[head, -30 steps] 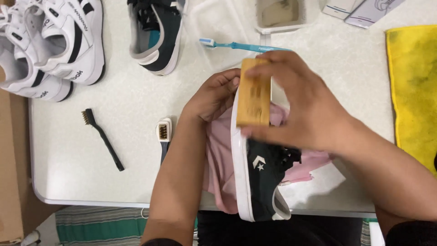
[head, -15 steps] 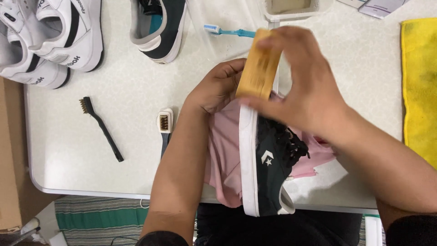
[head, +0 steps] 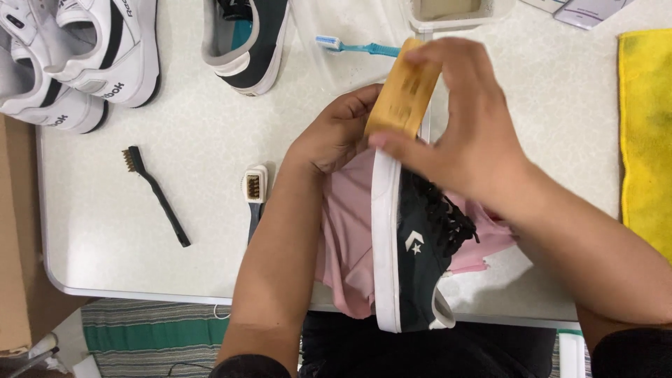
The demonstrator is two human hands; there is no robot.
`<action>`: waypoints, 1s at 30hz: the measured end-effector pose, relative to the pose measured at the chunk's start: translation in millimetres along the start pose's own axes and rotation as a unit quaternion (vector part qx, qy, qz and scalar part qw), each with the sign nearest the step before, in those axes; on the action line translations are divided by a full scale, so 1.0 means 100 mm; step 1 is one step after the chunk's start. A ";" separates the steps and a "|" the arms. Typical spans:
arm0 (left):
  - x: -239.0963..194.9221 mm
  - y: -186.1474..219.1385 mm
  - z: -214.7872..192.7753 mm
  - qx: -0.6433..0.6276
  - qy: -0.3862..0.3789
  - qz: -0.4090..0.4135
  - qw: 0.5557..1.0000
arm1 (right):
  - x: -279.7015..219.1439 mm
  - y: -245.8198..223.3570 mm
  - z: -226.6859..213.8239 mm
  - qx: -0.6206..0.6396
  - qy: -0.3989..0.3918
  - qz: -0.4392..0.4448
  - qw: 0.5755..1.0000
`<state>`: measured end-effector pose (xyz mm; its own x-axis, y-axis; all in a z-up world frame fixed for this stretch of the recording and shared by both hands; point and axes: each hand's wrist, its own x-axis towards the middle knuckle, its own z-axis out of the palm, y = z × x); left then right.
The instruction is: The person cleans a black sneaker with a white sole, using a toothbrush and a wooden brush to scrub the sole and sides. They wipe the shoe with a pink cloth and dip the toothbrush into a container of liquid during the process.
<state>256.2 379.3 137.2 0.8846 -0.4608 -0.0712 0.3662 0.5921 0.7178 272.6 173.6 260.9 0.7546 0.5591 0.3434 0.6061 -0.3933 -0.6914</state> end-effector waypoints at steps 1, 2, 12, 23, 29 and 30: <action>0.00 0.02 0.03 0.009 -0.009 0.006 1.000 | -0.02 -0.07 -0.02 -0.005 -0.022 -0.031 0.999; -0.02 0.04 0.07 0.018 -0.016 0.012 1.000 | -0.04 -0.14 -0.03 -0.008 -0.047 -0.064 0.997; 0.01 -0.07 -0.08 0.004 -0.028 0.016 0.999 | -0.01 -0.09 -0.06 -0.042 -0.033 -0.011 0.999; 0.04 -0.04 -0.05 0.040 -0.073 0.049 0.995 | -0.25 -0.31 -0.20 -0.114 -0.121 -0.081 0.983; 0.03 -0.03 -0.06 0.057 -0.096 0.061 0.992 | -0.52 -0.75 -0.27 -0.132 -0.259 -0.170 0.942; 0.03 -0.02 -0.06 0.056 -0.094 0.069 0.992 | -0.58 -0.76 -0.26 -0.135 -0.263 -0.175 0.939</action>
<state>259.4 380.4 131.4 0.8503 -0.5028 0.1557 0.2025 0.5855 0.7849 189.4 152.3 310.6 0.3115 0.9441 0.1083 0.8888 -0.2491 -0.3847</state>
